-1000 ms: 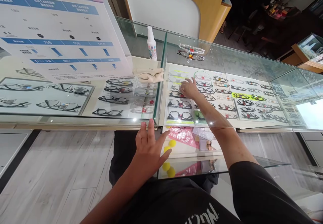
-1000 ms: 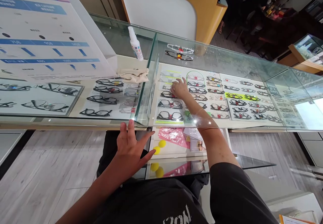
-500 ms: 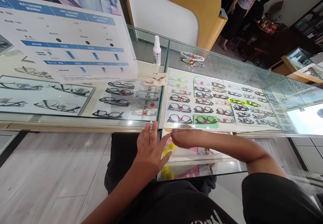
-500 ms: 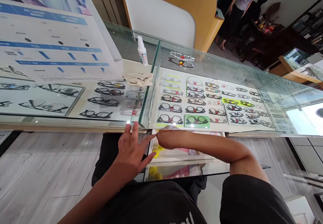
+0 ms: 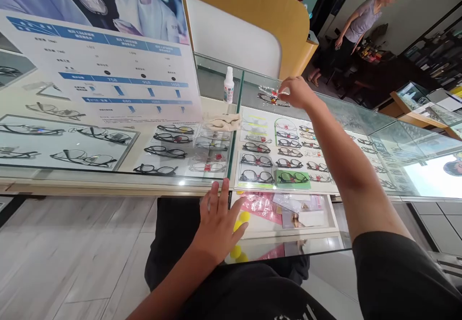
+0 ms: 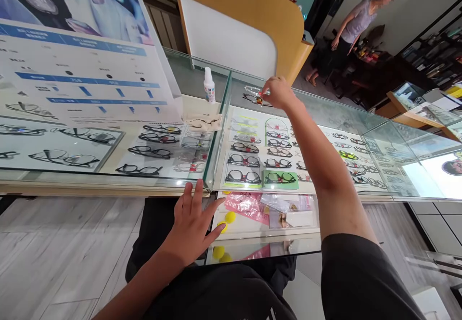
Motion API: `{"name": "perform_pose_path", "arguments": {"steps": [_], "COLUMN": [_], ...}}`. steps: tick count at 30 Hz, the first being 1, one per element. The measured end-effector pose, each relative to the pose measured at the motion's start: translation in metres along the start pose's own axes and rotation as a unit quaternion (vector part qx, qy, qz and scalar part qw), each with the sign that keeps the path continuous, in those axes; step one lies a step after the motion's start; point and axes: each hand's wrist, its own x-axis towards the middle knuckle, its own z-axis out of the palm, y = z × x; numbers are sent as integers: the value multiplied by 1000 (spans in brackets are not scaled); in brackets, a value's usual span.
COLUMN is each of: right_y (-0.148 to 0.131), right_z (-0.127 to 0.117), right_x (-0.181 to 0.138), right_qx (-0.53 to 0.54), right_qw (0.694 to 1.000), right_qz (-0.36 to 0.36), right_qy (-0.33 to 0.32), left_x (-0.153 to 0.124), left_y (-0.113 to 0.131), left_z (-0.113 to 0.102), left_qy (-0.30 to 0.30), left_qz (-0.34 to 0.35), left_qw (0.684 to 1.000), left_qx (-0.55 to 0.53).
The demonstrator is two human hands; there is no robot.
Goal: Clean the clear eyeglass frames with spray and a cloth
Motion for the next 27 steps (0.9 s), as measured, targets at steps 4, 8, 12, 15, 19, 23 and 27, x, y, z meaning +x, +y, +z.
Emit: {"name": "perform_pose_path", "arguments": {"steps": [4,8,12,15,19,23,27], "right_y": [16,19,21,17,6,-10,-42], "right_z": [24,31,33,31,22,-3,-47], "right_x": [37,49,57,58,44,1,-80], "right_qx": [-4,-9,-22,-29,-36,-14,138], "right_qw": [996,993,989,985,982,986,974], "right_qz": [52,70,86,98,116,92,-42], "right_qy": [-72,-99,-120,-141,-148,-140,-176], "left_x": [-1,-1,0,1,1,1,1], "left_y": [0,0,-1,-1,-1,-2,-2], "left_z": [2,5,5,4,6,6,5], "left_qy": [16,33,32,27,35,30,22], "left_qz": [4,-2,2,6,6,7,10], "left_qw": [1000,999,999,1000,999,1000,1000], "left_qx": [-5,-14,-13,-6,-1,-3,-2]}}
